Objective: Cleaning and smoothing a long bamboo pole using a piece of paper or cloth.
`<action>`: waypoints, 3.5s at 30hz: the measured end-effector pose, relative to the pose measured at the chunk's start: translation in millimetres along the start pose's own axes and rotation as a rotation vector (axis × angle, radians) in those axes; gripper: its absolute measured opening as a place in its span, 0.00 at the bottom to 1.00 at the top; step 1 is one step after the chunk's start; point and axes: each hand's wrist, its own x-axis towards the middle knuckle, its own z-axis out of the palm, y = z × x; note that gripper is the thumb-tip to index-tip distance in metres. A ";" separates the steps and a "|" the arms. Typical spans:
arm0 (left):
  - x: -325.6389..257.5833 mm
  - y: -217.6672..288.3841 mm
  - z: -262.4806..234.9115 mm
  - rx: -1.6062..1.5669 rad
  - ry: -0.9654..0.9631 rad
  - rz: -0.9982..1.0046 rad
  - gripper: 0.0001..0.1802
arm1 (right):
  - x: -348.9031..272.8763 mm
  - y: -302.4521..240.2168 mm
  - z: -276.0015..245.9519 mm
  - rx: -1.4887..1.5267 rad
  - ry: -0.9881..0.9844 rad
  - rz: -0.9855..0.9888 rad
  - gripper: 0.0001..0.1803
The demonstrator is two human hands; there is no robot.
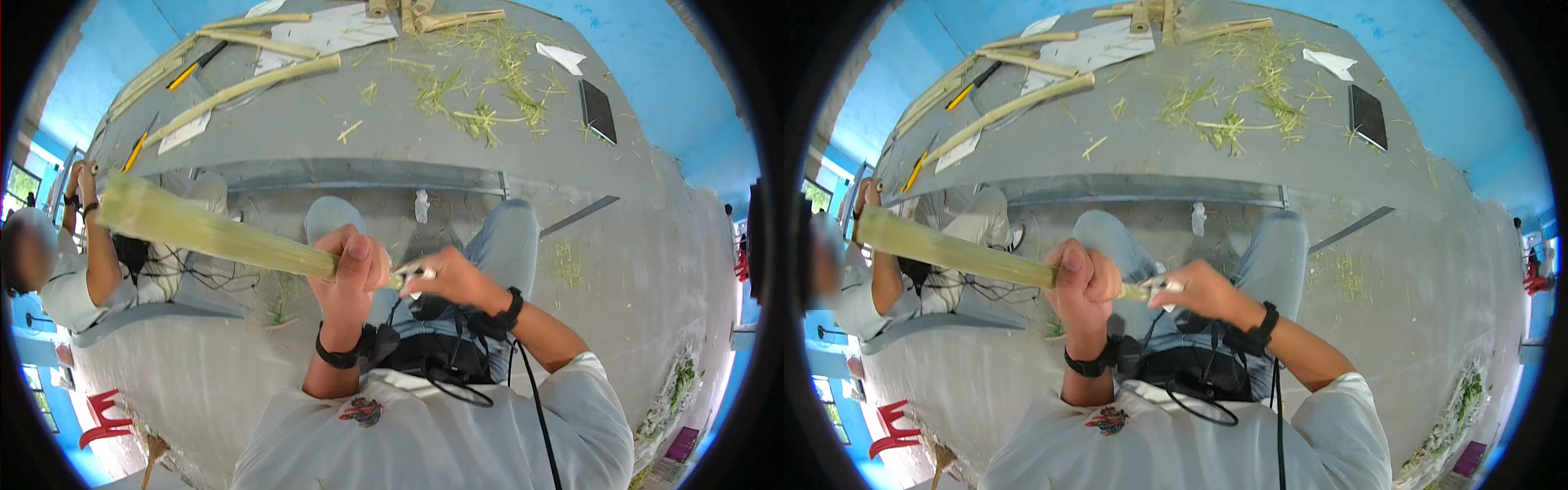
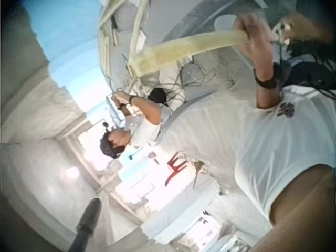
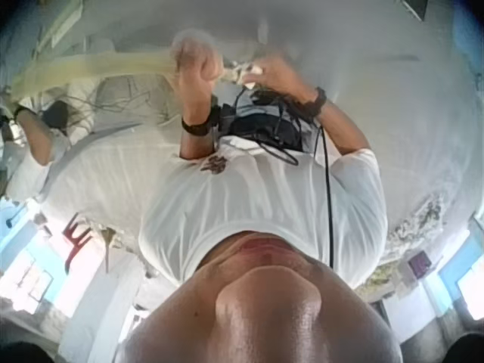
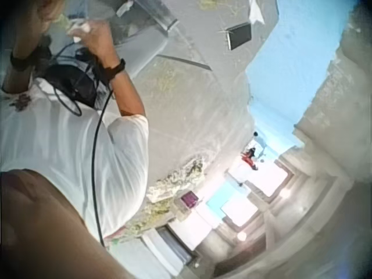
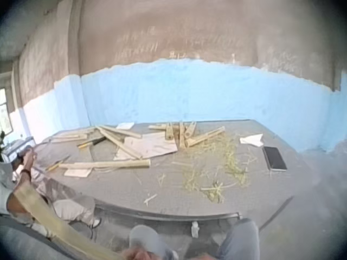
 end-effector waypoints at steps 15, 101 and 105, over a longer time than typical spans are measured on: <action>-6.6 -7.5 -10.4 0.080 0.024 -0.054 0.25 | 10.1 -11.3 3.2 -0.048 0.033 -0.148 0.23; 16.7 2.2 -9.0 -0.062 0.077 -0.080 0.24 | 23.6 -43.7 -7.3 0.060 -0.021 -0.082 0.23; 19.0 -1.9 -22.5 -0.231 -0.048 -0.141 0.25 | 19.2 -30.6 -7.5 0.115 -0.086 -0.037 0.21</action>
